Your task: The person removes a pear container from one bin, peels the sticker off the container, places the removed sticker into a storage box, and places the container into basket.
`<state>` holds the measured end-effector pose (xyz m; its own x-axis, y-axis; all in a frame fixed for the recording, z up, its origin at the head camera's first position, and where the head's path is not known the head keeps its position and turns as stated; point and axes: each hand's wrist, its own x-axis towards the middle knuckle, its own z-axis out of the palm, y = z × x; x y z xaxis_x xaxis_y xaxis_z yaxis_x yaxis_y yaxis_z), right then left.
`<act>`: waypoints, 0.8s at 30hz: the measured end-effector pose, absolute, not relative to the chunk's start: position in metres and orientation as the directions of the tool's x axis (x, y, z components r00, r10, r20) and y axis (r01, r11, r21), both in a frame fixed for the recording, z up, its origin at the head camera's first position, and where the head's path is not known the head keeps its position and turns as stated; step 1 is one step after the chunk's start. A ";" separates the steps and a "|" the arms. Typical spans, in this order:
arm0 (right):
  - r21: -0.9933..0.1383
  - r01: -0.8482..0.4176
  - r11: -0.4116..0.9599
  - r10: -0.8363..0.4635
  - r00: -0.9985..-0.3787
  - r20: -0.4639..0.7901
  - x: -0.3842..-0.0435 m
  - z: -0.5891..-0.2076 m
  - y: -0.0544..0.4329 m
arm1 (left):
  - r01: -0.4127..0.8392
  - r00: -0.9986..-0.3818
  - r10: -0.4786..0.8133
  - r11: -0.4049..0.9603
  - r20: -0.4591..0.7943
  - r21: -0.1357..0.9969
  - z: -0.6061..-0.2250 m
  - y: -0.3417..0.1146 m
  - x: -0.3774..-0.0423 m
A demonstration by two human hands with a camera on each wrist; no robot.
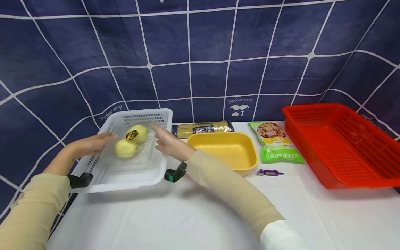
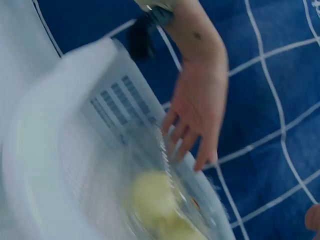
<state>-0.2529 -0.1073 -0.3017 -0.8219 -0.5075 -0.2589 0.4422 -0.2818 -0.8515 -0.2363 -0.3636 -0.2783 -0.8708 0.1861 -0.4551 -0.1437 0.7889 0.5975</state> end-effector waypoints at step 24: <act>-0.906 0.413 -0.095 -0.198 -0.900 -0.389 -0.244 -0.325 -0.153 | -0.398 -0.750 0.068 0.748 -0.658 0.530 -0.271 -0.361 -0.269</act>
